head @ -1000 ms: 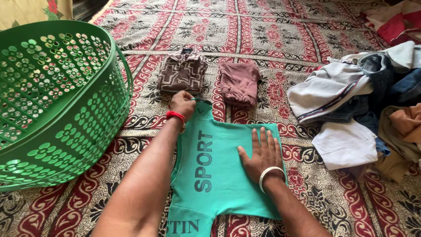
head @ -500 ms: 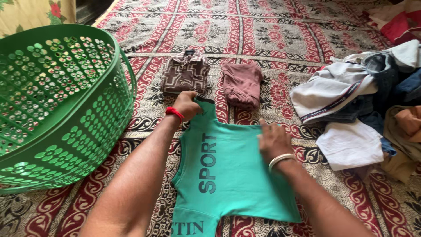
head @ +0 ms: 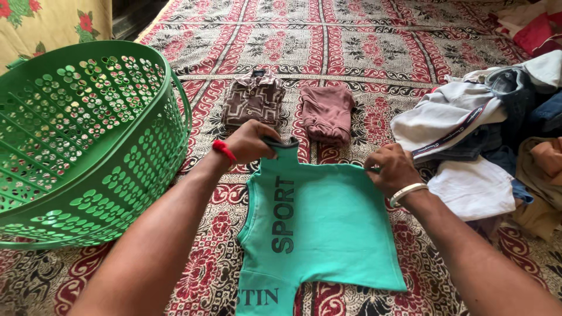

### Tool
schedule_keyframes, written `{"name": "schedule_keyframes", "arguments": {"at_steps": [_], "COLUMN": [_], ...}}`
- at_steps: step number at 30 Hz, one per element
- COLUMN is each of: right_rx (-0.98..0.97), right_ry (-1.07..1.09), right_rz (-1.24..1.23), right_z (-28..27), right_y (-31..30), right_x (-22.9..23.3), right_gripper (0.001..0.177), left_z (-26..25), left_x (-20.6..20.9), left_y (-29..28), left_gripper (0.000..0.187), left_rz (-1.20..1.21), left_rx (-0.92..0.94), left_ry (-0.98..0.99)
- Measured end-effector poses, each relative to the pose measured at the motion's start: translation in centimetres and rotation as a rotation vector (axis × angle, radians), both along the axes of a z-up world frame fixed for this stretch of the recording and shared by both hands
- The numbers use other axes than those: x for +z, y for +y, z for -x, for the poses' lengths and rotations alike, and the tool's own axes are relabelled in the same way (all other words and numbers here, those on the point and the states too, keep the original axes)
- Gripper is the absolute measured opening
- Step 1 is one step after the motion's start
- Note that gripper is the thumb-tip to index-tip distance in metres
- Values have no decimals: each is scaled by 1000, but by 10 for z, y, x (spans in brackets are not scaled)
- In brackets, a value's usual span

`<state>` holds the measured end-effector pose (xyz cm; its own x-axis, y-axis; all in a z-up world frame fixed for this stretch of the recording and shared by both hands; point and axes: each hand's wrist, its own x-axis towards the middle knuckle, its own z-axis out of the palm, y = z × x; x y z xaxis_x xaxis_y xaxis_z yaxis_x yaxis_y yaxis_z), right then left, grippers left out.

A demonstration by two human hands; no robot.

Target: The person folds laundry items, including a patterned shirt, a green t-shirt, a white garment, and undergarments, by hand on a bed and organizes them into stacks next to a green laundry basket.

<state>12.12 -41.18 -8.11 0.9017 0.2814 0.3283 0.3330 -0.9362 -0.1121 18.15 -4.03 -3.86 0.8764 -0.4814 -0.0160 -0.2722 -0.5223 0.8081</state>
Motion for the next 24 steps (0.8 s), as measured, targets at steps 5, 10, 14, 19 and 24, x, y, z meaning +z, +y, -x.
{"name": "schedule_keyframes", "arguments": {"at_steps": [5, 10, 14, 19, 24], "right_rx": [73, 173, 221, 91, 299], "right_ry": [-45, -88, -60, 67, -158], "right_rz": [-9, 21, 60, 34, -478], "right_z": [28, 57, 68, 69, 44], "right_y": [-10, -8, -1, 11, 74], "right_x": [3, -4, -3, 0, -46], "right_gripper": [9, 11, 12, 5, 27], "left_z": [47, 88, 120, 134, 113], "left_x": [10, -9, -10, 12, -47], "left_y": [16, 18, 11, 4, -24], "left_gripper": [29, 24, 24, 47, 25], "left_rz": [-100, -200, -336, -365, -212], "left_rx": [-154, -251, -303, 16, 303], "left_ry": [33, -160, -304, -83, -484]}}
